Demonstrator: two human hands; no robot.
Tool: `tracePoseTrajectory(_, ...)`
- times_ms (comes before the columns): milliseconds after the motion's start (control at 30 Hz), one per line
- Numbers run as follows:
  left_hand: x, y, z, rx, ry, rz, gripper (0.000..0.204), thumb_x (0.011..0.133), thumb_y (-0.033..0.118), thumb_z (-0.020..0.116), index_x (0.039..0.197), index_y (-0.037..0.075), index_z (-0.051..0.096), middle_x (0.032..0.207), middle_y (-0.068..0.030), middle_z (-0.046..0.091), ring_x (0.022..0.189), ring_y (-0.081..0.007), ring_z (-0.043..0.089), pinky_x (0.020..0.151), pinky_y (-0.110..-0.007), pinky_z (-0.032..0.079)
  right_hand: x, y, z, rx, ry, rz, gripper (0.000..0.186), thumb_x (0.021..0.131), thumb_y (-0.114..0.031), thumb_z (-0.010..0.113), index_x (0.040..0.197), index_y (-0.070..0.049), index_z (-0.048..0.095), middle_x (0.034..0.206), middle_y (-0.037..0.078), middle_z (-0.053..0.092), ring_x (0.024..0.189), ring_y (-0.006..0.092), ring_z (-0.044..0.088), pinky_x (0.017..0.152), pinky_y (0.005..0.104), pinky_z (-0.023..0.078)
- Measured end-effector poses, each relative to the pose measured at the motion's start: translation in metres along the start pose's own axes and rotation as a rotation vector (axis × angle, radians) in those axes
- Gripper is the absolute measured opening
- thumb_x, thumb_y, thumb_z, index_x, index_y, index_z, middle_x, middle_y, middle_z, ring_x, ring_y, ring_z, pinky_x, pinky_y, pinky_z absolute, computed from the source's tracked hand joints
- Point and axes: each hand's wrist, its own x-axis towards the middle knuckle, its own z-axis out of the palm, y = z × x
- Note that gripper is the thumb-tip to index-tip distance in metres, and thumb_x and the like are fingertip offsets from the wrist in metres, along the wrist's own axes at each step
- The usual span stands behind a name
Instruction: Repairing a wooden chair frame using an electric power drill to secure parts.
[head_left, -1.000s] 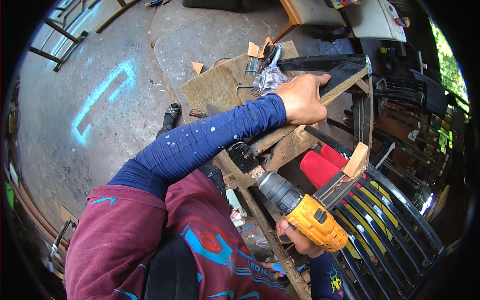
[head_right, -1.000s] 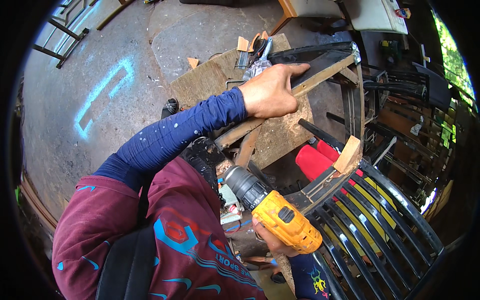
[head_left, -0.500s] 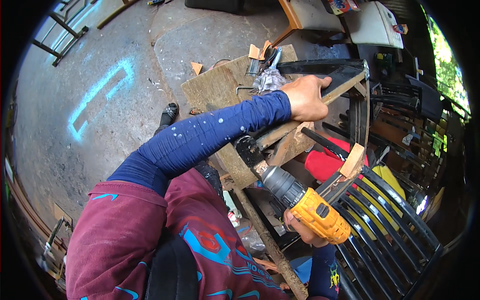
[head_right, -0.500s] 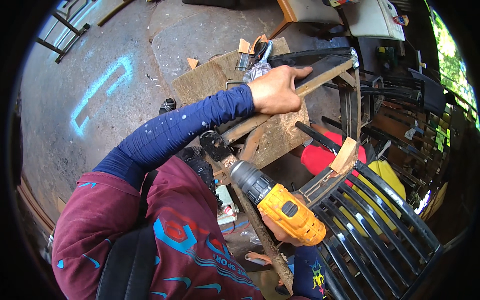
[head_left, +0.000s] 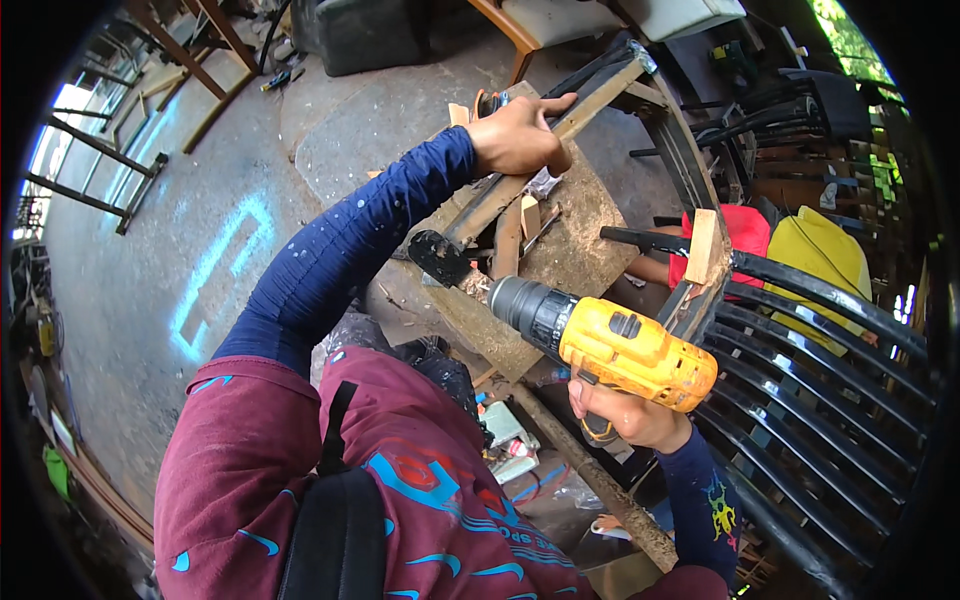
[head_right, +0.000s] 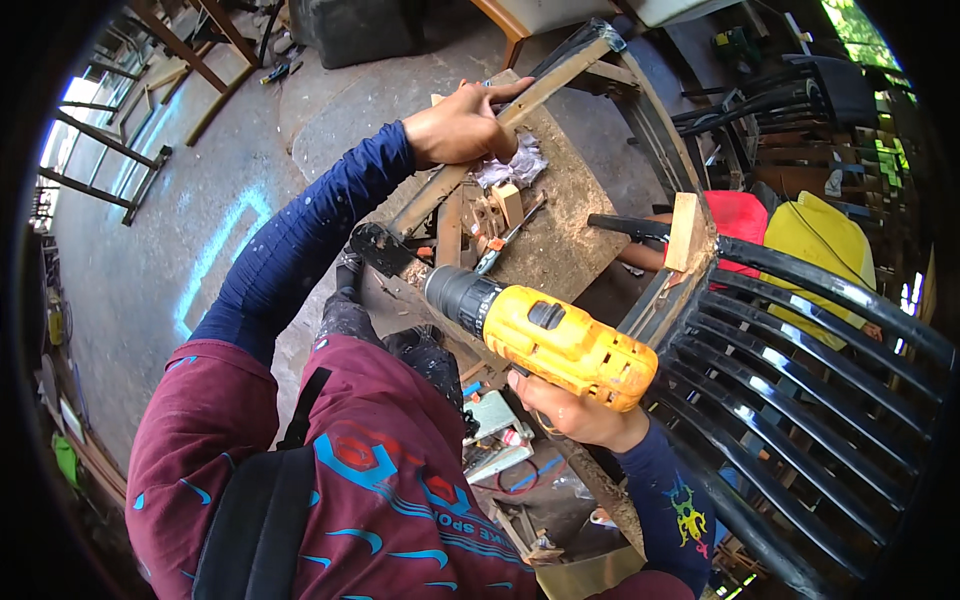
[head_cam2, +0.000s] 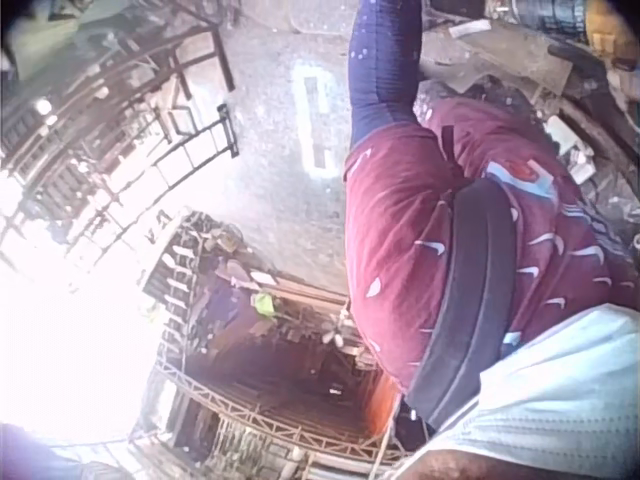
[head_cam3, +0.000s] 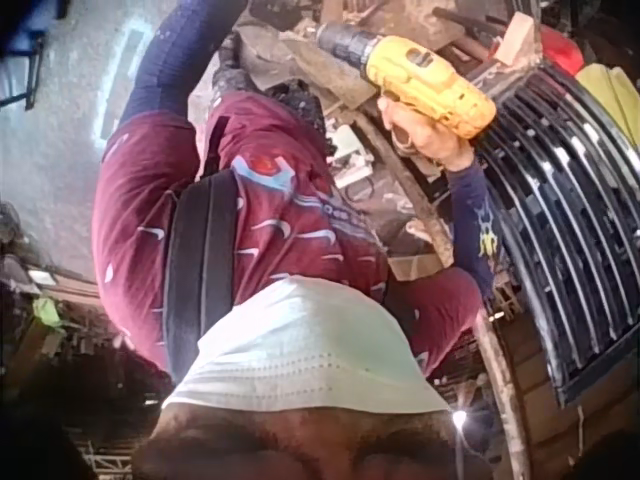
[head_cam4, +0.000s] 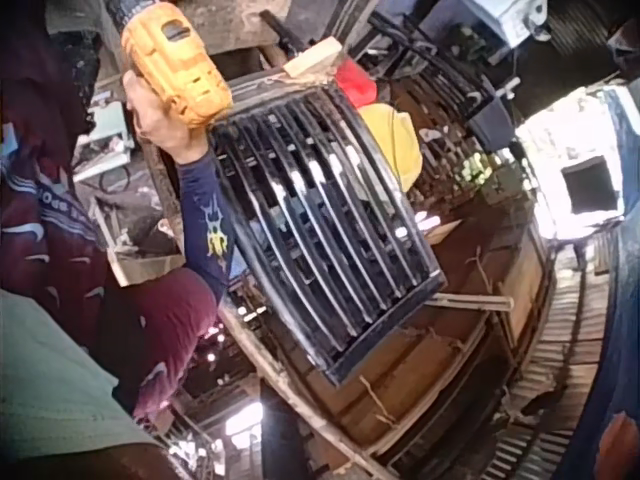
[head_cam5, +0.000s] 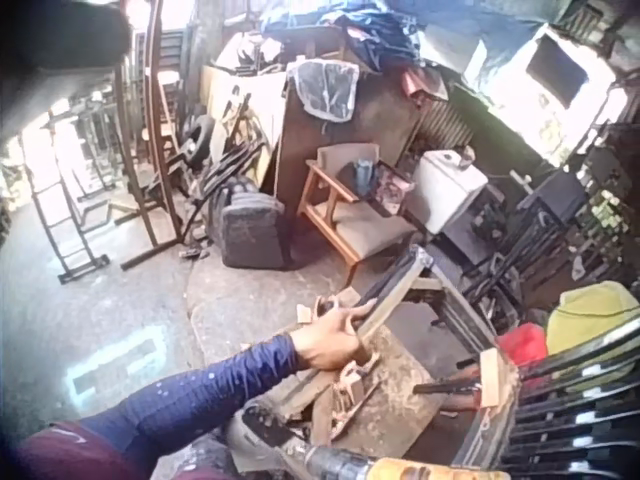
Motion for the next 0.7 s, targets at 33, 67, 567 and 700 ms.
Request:
tracePoseTrajectory(33,-0.002,0.002,0.0,0.024,0.014,-0.014,0.086,0.076,0.012,0.073,0.157,0.004,0.045,0.067,0.0004,0.057,0.06,-0.0078,0.054,0.057,-0.026,0.048,-0.001,-0.001,-0.001,0.072,0.0,0.083,0.018,0.086,-0.006,0.076,0.104,-0.008,0.075,0.107,0.008,0.073,0.098,0.0259,0.069,0.089,0.0386,0.055)
tracePoseTrajectory(67,-0.003,0.004,0.0,0.046,0.03,-0.025,0.086,0.075,0.014,0.074,0.156,0.005,0.047,0.067,-0.0007,0.058,0.06,-0.0085,0.055,0.058,-0.027,0.049,-0.001,-0.003,-0.001,0.064,0.011,0.097,0.017,0.086,-0.006,0.076,0.103,-0.007,0.075,0.104,0.007,0.073,0.095,0.0254,0.069,0.086,0.0382,0.055)
tracePoseTrajectory(567,-0.006,-0.005,0.014,-0.024,0.034,0.027,0.094,0.076,0.005,0.074,0.161,0.002,0.035,0.065,0.0035,0.055,0.056,-0.0076,0.052,0.051,-0.027,0.044,-0.024,-0.012,-0.003,0.498,0.087,0.112,0.014,0.1,-0.016,0.06,0.101,-0.003,0.064,0.078,0.002,0.064,0.075,0.0128,0.062,0.07,0.0306,0.051)
tracePoseTrajectory(700,-0.011,0.003,0.011,0.01,-0.014,-0.033,0.097,0.076,0.009,0.076,0.161,-0.002,0.032,0.07,0.0009,0.057,0.06,-0.0095,0.054,0.056,-0.026,0.045,-0.024,-0.003,-0.002,0.474,0.12,0.077,0.014,0.098,-0.013,0.059,0.104,-0.002,0.064,0.079,0.003,0.064,0.073,0.0132,0.062,0.07,0.0309,0.052)
